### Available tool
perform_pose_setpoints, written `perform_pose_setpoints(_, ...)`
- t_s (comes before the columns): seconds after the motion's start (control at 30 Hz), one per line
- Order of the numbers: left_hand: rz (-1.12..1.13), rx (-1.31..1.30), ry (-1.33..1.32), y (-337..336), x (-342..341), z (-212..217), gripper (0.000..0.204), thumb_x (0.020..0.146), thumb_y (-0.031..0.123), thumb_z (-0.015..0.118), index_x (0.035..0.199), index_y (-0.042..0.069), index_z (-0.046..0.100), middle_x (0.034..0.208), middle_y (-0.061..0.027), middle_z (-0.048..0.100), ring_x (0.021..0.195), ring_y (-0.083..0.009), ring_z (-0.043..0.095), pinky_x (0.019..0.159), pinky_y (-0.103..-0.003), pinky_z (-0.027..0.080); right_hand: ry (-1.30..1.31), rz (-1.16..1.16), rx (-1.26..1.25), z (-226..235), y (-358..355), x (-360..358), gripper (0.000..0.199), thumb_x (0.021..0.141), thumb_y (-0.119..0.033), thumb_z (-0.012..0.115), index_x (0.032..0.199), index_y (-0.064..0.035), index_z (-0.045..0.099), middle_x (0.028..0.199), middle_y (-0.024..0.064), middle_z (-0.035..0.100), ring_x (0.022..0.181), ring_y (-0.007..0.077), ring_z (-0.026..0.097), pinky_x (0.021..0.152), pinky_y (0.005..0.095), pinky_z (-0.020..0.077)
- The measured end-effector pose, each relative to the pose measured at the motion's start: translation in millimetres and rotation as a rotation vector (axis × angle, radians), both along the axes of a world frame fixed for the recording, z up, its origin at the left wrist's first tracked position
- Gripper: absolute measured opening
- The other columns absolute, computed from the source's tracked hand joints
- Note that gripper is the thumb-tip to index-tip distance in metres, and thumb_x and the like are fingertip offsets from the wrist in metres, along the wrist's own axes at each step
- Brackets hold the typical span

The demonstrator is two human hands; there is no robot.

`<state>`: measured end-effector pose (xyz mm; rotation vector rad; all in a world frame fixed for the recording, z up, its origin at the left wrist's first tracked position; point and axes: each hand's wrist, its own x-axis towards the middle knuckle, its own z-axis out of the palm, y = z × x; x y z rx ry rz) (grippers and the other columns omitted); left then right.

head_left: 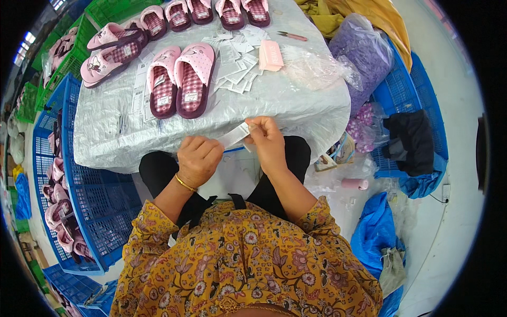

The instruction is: The person attaches small paper labels to pink slippers with a cartoon design. They pick up each slipper, place a label on the insole, and set the slipper aside. The process is repeated for multiple slippers.

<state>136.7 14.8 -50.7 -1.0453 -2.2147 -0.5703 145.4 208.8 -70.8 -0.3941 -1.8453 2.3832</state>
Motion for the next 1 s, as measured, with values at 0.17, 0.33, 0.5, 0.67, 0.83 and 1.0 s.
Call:
perform_pose_setpoints(0.17, -0.018, 0.027, -0.053, -1.4, 3.5, -0.5, 0.02, 0.069, 0.01, 0.079, 0.084, 0.008, 0.066, 0.086, -0.0039, 0.067, 0.075, -0.0224, 0.062, 0.066, -0.034, 0.045, -0.01, 0.014, 0.057, -14.1, -2.6, 1.2, 0.015, 0.094, -0.008, 0.064, 0.106, 0.0005, 0.065, 0.098, 0.0045, 0.066, 0.082, 0.0078, 0.06, 0.074, 0.0246, 0.0531)
perform_pose_setpoints(0.33, 0.04, 0.236, -0.439, 7.4, 12.2, 29.0, 0.032, 0.074, 0.024, 0.082, 0.094, 0.004, 0.066, 0.093, -0.0064, 0.067, 0.08, -0.0224, 0.062, 0.072, -0.032, 0.047, 0.136, -0.042, 0.271, -12.5, -3.0, 7.6, 0.013, 0.092, -0.006, 0.067, 0.104, -0.0015, 0.067, 0.098, 0.0031, 0.068, 0.082, 0.0085, 0.061, 0.074, 0.0246, 0.0518)
perform_pose_setpoints(0.5, 0.026, 0.352, -1.305, -1.1, 1.3, 17.5, 0.022, 0.089, 0.022, 0.073, 0.089, 0.002, 0.066, 0.078, 0.0019, 0.061, 0.071, -0.0035, 0.049, 0.063, -0.023, 0.041, 0.343, 0.079, 0.416, 6.0, -14.1, 13.5, 0.013, 0.091, -0.005, 0.068, 0.103, -0.0022, 0.066, 0.098, 0.0049, 0.068, 0.082, 0.0096, 0.061, 0.073, 0.0243, 0.0503)
perform_pose_setpoints(0.67, 0.143, 0.401, -1.21, -4.0, 5.5, 1.4, 0.023, 0.088, 0.023, 0.073, 0.088, 0.001, 0.067, 0.068, -0.0029, 0.062, 0.061, -0.0073, 0.049, 0.057, -0.027, 0.042, 0.323, 0.07, 0.424, 0.7, -2.5, 13.1, 0.016, 0.091, -0.006, 0.068, 0.106, -0.0009, 0.066, 0.095, 0.003, 0.066, 0.08, 0.0078, 0.059, 0.071, 0.0228, 0.0487)
perform_pose_setpoints(0.83, 0.154, 0.444, -1.101, -1.1, 9.3, -4.3, 0.021, 0.087, 0.021, 0.074, 0.086, 0.001, 0.067, 0.065, -0.0039, 0.062, 0.058, -0.0087, 0.049, 0.055, -0.028, 0.042, 0.016, 0.225, 0.199, 18.0, -2.9, 23.4, 0.025, 0.09, -0.006, 0.068, 0.114, 0.0003, 0.064, 0.089, 0.0021, 0.065, 0.076, 0.006, 0.057, 0.068, 0.0224, 0.0477)
perform_pose_setpoints(1.0, 0.152, 0.411, -1.047, 0.9, 10.0, -1.6, 0.016, 0.087, 0.014, 0.074, 0.084, 0.001, 0.066, 0.069, 0.0006, 0.063, 0.063, -0.0037, 0.049, 0.056, -0.024, 0.042, -0.033, 0.25, 0.248, 15.7, -4.6, 23.9, 0.028, 0.089, -0.007, 0.068, 0.116, 0.0006, 0.064, 0.086, 0.002, 0.066, 0.075, 0.006, 0.058, 0.067, 0.0229, 0.0485)
